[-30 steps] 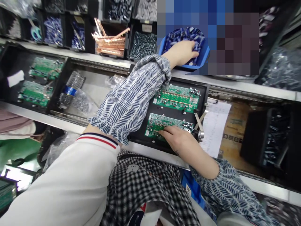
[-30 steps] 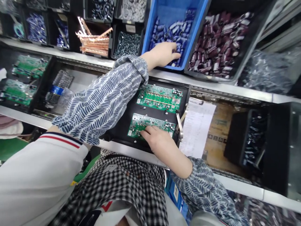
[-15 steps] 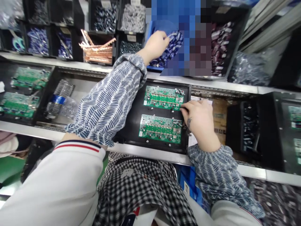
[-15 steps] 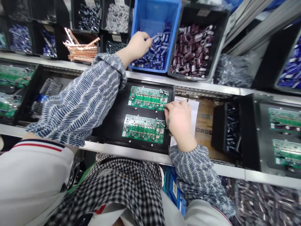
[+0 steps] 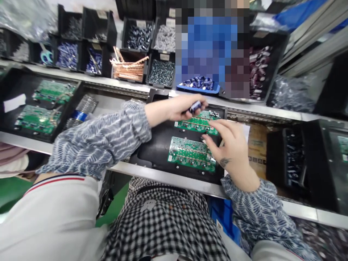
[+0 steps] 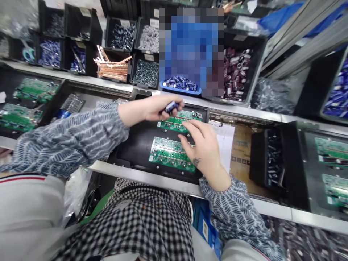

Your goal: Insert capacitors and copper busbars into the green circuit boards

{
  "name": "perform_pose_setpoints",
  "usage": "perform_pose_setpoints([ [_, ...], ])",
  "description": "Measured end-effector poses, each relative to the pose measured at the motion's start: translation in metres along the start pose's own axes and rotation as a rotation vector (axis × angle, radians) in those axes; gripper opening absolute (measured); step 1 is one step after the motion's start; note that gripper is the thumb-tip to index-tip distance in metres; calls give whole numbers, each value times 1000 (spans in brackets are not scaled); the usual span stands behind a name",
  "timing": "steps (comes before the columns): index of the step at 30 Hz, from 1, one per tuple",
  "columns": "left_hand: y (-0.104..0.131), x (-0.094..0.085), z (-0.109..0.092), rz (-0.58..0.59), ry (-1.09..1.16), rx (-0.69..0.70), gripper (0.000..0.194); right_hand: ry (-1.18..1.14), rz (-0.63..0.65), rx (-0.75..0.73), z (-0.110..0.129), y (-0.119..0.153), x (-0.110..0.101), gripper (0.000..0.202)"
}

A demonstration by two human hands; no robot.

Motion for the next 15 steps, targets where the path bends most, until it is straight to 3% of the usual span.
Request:
perform_pose_setpoints([
  [2, 31, 24, 29, 23, 141, -130, 25, -37, -8, -90, 16, -6, -5, 35],
  [6, 70, 51, 70, -117, 306, -266, 15, -125, 78, -230, 43, -5, -1, 27],
  [9, 76, 68, 75, -90, 351, -230, 13, -84, 58, -230, 51, 3, -7, 24],
  [12, 76, 81, 68, -18, 376, -211, 20, -62, -25, -200, 49, 12, -26, 22],
  [15, 76, 88, 64, 64, 360, -267, 17, -80, -77, 4, 17, 14, -45, 24],
])
Point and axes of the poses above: each hand's wrist, its own y-axis away from the middle knuckle, its own x-axis out of the palm, z = x × y, the point moved 8 cm from there along -y, towards the middle knuckle, and after that the axes turned 2 degrees about -z, right-handed, at the moved point
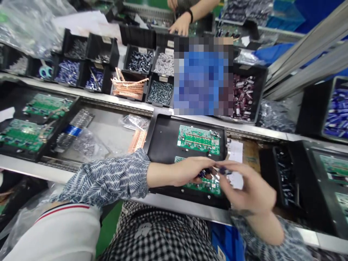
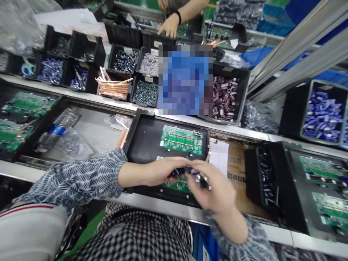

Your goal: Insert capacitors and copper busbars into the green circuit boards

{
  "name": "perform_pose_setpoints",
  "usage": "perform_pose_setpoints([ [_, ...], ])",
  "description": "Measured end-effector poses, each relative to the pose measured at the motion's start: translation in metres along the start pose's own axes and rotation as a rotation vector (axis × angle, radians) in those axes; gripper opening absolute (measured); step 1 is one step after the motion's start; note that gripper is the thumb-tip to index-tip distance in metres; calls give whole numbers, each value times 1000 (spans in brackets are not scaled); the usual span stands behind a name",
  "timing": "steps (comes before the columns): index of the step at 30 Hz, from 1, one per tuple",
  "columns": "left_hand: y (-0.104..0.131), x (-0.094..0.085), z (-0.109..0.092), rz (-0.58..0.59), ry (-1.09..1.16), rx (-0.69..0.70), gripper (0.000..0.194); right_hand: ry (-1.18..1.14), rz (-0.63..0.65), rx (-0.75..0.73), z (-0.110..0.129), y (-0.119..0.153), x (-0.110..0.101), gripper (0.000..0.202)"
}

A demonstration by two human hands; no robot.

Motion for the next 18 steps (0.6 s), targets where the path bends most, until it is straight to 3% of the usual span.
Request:
perform_pose_setpoints([
  [3, -2, -2, 4, 35, -67, -95, 21, 116, 52, 125, -44, -4, -5, 19],
  [6, -9, -12, 7, 12, -148, -112, 29, 141, 199, 136, -82, -8, 11, 23],
  [9, -15, -14, 10, 36, -205, -76, 16, 204, 355, 195, -113, -6, 34, 28],
  [13, -16, -13, 11, 50, -217, -81, 15, 290, 497, 171, -126, -8, 56, 26],
  [18, -18, -13, 6, 52, -207, -42, 17, 387, 495, 132, -131, -10, 57, 30],
])
Point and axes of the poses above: each hand's wrist, its own y-axis away from the middle knuckle, its own x-axis out of the palm, z = x × y, the point moved 8 cm from there along -y, towards the middle knuckle, and after that the axes turned 2 degrees about -z, right-handed, at the moved point
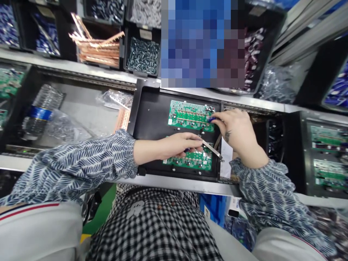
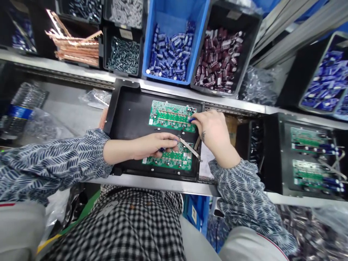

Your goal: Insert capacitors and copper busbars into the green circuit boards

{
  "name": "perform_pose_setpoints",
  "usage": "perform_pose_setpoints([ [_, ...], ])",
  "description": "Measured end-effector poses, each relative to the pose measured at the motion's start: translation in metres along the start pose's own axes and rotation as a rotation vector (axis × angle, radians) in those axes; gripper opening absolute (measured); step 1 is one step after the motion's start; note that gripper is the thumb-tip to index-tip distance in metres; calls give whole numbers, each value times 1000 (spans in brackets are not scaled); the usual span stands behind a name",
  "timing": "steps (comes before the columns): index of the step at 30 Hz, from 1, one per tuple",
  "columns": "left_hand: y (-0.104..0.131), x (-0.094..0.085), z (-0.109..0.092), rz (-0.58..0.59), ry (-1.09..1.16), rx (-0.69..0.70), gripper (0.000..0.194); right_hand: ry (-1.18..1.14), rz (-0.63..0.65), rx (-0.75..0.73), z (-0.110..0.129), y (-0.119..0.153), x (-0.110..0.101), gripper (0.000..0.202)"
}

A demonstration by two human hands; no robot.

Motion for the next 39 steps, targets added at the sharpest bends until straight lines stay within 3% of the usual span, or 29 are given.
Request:
perform_pose_setpoints([
  [6, -7, -4, 6, -19, 67, 5, 27, -20, -6, -11, -2, 0, 4, 29],
  [12, -12, -8, 9, -119, 202, -28, 38, -32, -64, -24, 4, 3, 4, 29],
  [15, -12, -8, 8, -132, 261, -45, 36, -99, -164, -27, 19, 15, -9, 31],
  [18, -10, -5, 10, -98, 271, -90, 40, -290, -260, -175, 51, 33, -32, 39],
  [21, -6, -1, 10, -54, 214, -104, 43, -422, -238, -335, 74, 47, -43, 20],
  [24, -5, 2, 11, -23, 153, -109, 43, -478, -271, -227, 55, 46, -46, 8],
  [28, -6, 5, 7, 20, 58, -57, 32, -478, -255, -36, 23, 36, -36, 9],
  [31, -6, 4, 2, 15, 11, -18, 24, -405, -193, 22, 17, 34, -27, 17],
  [35, -3, 10, 9, 49, 69, -134, 10, -263, -89, 43, 15, 37, -22, 20],
  [39, -2, 12, 14, 54, 102, -205, 21, -80, -18, 66, 15, 39, -22, 26],
])
Point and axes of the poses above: each hand's wrist, its own y-axis away from the middle knuckle, its own x-axis out of the palm, z = x × y, the point moved 8 cm from there along -y, towards the middle knuckle, and after that the axes turned 2 degrees about -z, right-handed, at the moved point
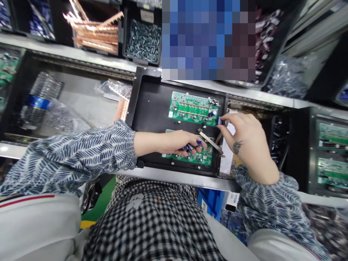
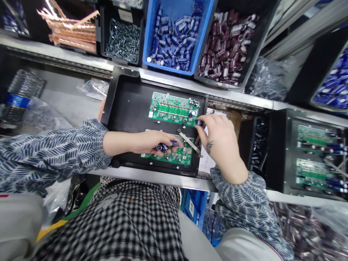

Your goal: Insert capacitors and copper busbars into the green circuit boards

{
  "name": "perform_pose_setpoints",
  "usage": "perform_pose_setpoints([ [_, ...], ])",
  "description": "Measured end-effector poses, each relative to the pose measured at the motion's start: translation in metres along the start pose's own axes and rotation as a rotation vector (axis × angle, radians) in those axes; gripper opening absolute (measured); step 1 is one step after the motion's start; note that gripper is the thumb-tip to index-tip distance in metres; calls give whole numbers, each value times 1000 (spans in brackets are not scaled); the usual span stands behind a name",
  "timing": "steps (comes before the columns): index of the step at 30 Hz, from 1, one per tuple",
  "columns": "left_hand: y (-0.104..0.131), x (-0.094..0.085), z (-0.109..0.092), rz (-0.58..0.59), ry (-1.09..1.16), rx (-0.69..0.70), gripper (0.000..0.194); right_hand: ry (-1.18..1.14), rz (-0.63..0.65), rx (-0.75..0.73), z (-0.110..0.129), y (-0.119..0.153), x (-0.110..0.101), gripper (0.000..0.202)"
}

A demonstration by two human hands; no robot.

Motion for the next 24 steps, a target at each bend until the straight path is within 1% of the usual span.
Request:
perform_pose_setpoints([
  [2, -2, -1, 0, 2, 31, 9, 19, 114, 3, 49, -1, -1, -1, 30],
  [5, -5, -2, -2, 19, 110, 51, 9, 213, 4, 81, 2, -4, 2, 33],
  [9, -6, -5, -2, -15, 209, 45, 27, 230, 20, 125, 1, -6, 11, 29],
  [11, -3, -4, -1, -30, 258, 24, 29, 229, 8, 119, 1, -6, 14, 25],
  [13, 0, -3, 1, -33, 310, 14, 26, 228, -36, 77, 3, -6, 15, 22],
  [16, 3, -3, 0, -20, 362, 36, 25, 195, -133, -9, 6, -6, 13, 16],
  [18, 4, -4, -2, -23, 382, 63, 27, 173, -181, -40, 5, -4, 10, 14],
  [21, 5, -6, -3, -41, 391, 85, 22, 97, -269, 14, -3, 2, -1, 15],
  [23, 5, -6, -2, -39, 376, 74, 20, -53, -336, 77, -11, 7, -7, 18],
  [24, 5, -6, -1, -35, 361, 63, 19, -149, -350, 99, -13, 9, -7, 21],
])
Point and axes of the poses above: each hand's wrist, its own y-axis away from the middle knuckle, its own x-axis out of the palm, z = x × y, the point moved 8 cm from there along -y, towards the middle knuckle, and after that the axes turned 2 degrees about -z, right-handed, at the moved point
